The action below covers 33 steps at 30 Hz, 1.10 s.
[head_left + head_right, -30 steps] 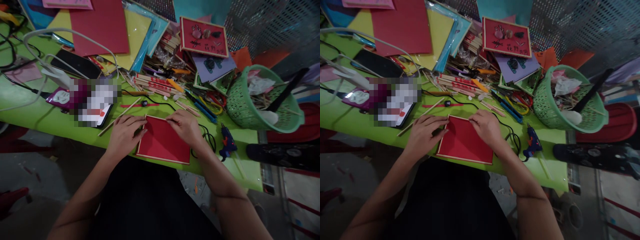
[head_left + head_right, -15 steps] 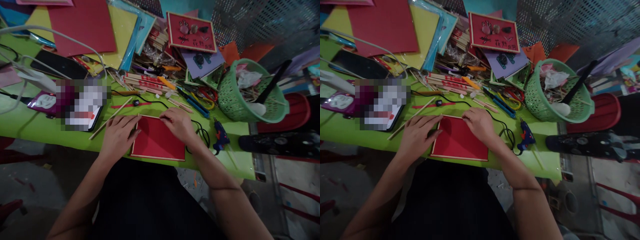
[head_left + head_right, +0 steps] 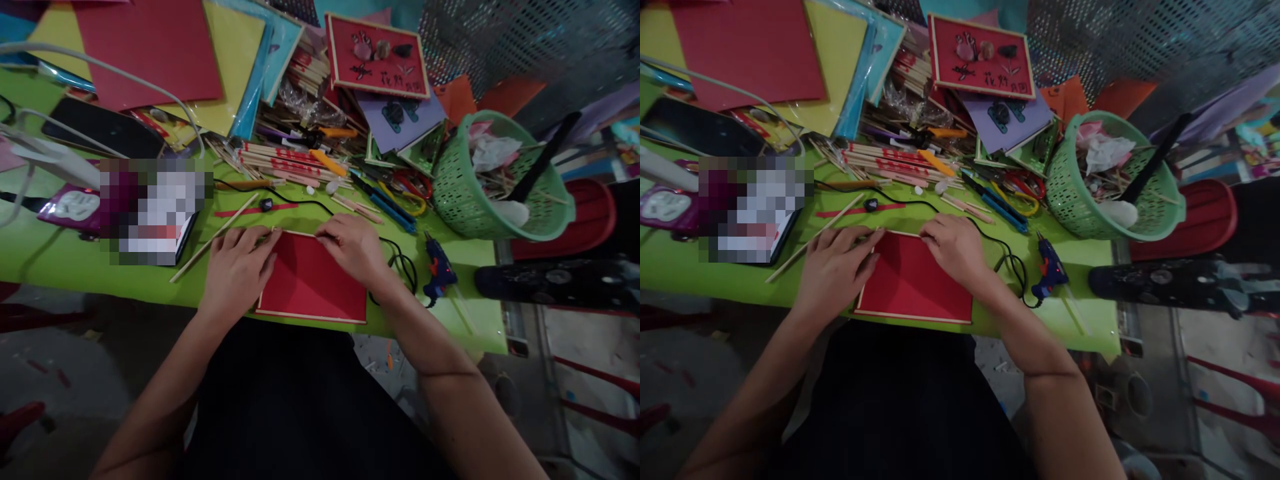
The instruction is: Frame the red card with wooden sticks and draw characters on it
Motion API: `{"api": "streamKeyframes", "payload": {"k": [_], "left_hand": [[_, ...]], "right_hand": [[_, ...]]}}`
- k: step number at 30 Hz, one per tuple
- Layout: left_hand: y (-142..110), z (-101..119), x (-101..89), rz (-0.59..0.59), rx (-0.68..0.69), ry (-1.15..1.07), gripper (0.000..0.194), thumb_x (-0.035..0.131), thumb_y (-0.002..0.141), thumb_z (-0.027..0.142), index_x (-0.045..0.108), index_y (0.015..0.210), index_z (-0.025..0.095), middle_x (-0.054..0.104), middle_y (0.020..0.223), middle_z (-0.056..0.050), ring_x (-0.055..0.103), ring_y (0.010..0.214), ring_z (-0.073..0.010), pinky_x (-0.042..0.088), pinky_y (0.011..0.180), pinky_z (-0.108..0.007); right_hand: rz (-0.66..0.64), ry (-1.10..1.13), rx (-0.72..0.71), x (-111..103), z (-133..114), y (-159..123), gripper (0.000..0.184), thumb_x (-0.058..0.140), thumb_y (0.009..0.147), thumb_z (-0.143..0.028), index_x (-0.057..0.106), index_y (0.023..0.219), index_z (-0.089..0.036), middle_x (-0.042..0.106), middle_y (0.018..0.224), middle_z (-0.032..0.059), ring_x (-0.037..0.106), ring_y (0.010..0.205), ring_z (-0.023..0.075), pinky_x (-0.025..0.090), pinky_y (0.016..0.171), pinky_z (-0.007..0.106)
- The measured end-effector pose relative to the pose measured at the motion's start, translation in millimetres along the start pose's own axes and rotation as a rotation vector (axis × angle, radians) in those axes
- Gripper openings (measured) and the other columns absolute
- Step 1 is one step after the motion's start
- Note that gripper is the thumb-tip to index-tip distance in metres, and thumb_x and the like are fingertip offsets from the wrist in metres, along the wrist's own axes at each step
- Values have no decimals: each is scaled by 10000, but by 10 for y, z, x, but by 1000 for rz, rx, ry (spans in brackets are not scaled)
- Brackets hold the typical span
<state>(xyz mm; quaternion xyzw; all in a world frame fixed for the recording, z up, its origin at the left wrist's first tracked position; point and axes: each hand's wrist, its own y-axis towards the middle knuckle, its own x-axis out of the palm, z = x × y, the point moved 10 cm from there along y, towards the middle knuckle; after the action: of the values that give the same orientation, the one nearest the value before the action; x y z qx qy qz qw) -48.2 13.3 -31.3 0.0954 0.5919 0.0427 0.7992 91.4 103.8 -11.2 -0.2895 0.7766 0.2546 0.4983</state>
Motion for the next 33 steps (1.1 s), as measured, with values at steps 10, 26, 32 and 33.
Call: {"api": "streamKeyframes", "payload": {"k": [10,26,32,33], "left_hand": [[12,-31,31,-22,-24,-57,476,499,997,268,579,1465,288,658,1324,-125,566,1187,-369,436,1006,-576],[10,-69,66,-14,-15,7,464,476,1018,315,556,1475,325,656,1335,-98,559,1193,-372,443,964,-548],[10,-77,77,-14,-9,13,473,472,1023,336,535,1493,330,646,1347,-109,536,1222,-407,449,974,-599],[9,-82,81,-16,-12,9,481,473,1022,336,527,1500,338,644,1349,-111,531,1228,-414,448,975,-611]], "right_hand": [[-8,14,10,56,48,-7,173,592,962,-171,753,935,-229,737,932,60,655,901,230,456,812,371],[289,69,136,-743,311,-398,165,594,998,-241,759,997,-258,758,985,49,692,970,228,523,869,379],[363,90,219,-809,439,-864,188,571,1016,-248,756,1043,-267,757,980,47,699,958,219,540,865,380],[365,92,236,-773,476,-915,195,566,1016,-246,756,1056,-269,755,985,49,698,960,221,543,865,384]]}}
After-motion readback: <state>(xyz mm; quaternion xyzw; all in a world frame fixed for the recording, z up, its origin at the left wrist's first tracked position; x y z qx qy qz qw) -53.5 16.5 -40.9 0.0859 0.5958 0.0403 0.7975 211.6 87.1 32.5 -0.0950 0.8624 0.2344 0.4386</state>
